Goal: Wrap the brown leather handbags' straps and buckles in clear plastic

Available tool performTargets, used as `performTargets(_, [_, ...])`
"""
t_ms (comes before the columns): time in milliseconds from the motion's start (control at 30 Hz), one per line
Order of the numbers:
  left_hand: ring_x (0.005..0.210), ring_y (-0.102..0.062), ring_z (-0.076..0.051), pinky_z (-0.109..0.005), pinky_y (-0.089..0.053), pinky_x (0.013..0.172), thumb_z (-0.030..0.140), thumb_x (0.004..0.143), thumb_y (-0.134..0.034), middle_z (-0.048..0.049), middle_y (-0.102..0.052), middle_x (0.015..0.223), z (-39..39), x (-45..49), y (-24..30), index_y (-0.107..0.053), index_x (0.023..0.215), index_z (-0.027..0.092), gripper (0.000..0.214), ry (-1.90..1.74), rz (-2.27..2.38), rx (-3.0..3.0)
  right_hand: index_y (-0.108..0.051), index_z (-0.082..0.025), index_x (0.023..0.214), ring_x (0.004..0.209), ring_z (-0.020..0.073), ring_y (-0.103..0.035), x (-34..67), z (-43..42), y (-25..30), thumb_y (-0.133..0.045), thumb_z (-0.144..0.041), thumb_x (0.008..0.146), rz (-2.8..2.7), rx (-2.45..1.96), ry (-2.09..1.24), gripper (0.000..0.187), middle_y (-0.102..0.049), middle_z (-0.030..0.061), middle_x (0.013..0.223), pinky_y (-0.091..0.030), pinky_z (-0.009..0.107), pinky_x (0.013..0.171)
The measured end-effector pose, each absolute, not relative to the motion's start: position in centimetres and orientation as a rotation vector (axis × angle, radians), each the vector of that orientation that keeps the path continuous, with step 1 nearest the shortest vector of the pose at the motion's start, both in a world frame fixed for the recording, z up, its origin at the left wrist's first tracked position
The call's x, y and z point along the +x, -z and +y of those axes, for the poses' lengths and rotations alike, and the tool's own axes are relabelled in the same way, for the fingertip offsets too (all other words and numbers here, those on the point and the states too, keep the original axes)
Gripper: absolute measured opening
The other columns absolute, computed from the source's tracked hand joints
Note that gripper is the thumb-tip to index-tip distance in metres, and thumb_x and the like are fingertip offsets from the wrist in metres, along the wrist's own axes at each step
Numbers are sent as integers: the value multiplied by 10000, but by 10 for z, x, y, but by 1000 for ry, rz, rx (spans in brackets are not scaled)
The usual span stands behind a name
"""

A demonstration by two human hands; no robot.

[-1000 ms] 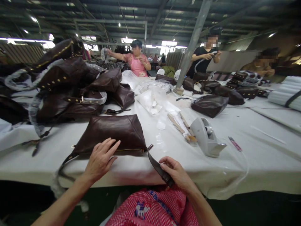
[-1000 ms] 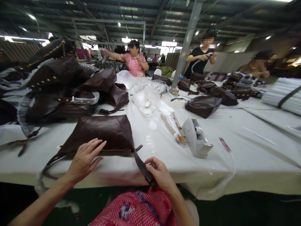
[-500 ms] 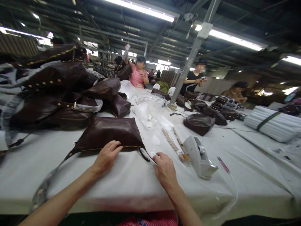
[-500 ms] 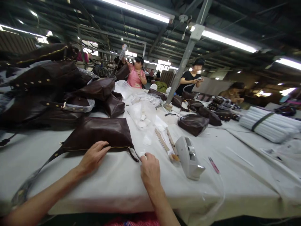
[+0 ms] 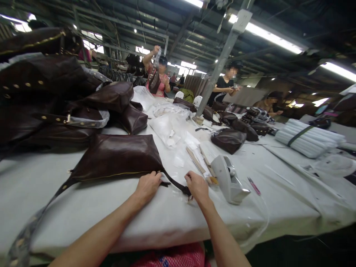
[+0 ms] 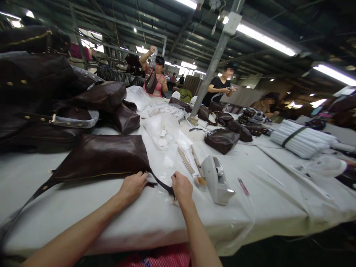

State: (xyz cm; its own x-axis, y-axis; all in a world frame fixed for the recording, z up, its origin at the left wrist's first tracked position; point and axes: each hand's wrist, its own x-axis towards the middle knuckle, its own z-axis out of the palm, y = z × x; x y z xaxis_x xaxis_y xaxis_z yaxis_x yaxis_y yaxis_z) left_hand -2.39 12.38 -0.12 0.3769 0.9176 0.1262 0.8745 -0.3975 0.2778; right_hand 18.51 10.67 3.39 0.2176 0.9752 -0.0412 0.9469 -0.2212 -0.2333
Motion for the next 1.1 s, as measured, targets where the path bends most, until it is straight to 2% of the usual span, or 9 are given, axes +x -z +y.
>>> performTargets(100, [845, -605, -210, -301, -452, 735, 249, 938, -407, -76, -599, 924, 121, -35, 8, -617, 879, 187, 227, -549, 1529, 2434, -651, -224, 933, 960, 239, -639, 175, 128, -28, -587, -458, 840, -1883, -2344, -362, 260, -714, 82, 995, -390, 290, 700])
performTargets(233, [850, -581, -177, -286, -437, 788, 175, 868, -442, -45, -606, 915, 115, -51, 8, -590, 890, 195, 151, -846, 1308, 2172, -654, -182, 934, 972, 287, -642, 170, 145, -20, -735, -475, 691, -1885, -2407, -452, 389, -707, 130, 1038, -409, 318, 698])
performTargets(300, [810, -571, -167, -286, -435, 766, 170, 802, -497, -28, -608, 878, 114, -54, 6, -560, 924, 190, 139, -947, 1255, 1981, -663, -187, 869, 947, 275, -654, 173, 151, -20, -745, -438, 684, -1880, -2427, -497, 322, -716, 116, 1009, -413, 310, 684])
performTargets(467, [589, -487, -121, -234, -378, 559, 247, 711, -573, 53, -518, 655, 113, -54, 6, -484, 1016, 172, 326, -972, 1217, 1530, -664, -220, 809, 932, 227, -663, 178, 153, -20, -701, -371, 721, -1864, -2418, -524, 178, -728, 65, 968, -421, 280, 675])
performTargets(600, [517, -437, -100, -213, -307, 492, 306, 714, -559, 50, -523, 610, 111, -57, 8, -532, 966, 145, 300, -860, 1158, 1341, -642, -198, 949, 1020, 268, -637, 173, 154, -17, -669, -445, 731, -1842, -2421, -454, 330, -697, 119, 1079, -440, 322, 746])
performTargets(700, [548, -453, -107, -212, -291, 496, 262, 673, -568, 46, -510, 614, 108, -57, 12, -573, 888, 143, 247, -873, 1144, 1337, -642, -179, 937, 1037, 291, -628, 168, 160, -16, -691, -431, 708, -1839, -2400, -450, 344, -688, 149, 1090, -444, 340, 763])
performTargets(933, [552, -387, -106, -221, -260, 519, 251, 683, -606, 80, -401, 578, 102, -50, 19, -610, 939, 161, 272, -936, 1265, 1553, -642, -193, 648, 801, 239, -655, 170, 169, -10, -711, -221, 607, -1739, -2250, -616, 86, -708, 66, 780, -424, 294, 633])
performTargets(1033, [556, -419, -112, -225, -280, 528, 288, 711, -601, 74, -429, 589, 101, -51, 21, -603, 976, 155, 297, -965, 1233, 1530, -633, -185, 606, 653, 190, -616, 178, 164, -5, -676, -253, 618, -1663, -2104, -710, 81, -638, 14, 600, -406, 268, 572])
performTargets(1100, [549, -432, -114, -227, -291, 530, 289, 708, -597, 75, -433, 579, 102, -53, 22, -598, 973, 147, 301, -986, 1202, 1484, -631, -180, 627, 606, 168, -585, 186, 159, -5, -635, -328, 658, -1603, -1976, -748, 151, -604, -6, 561, -407, 257, 551])
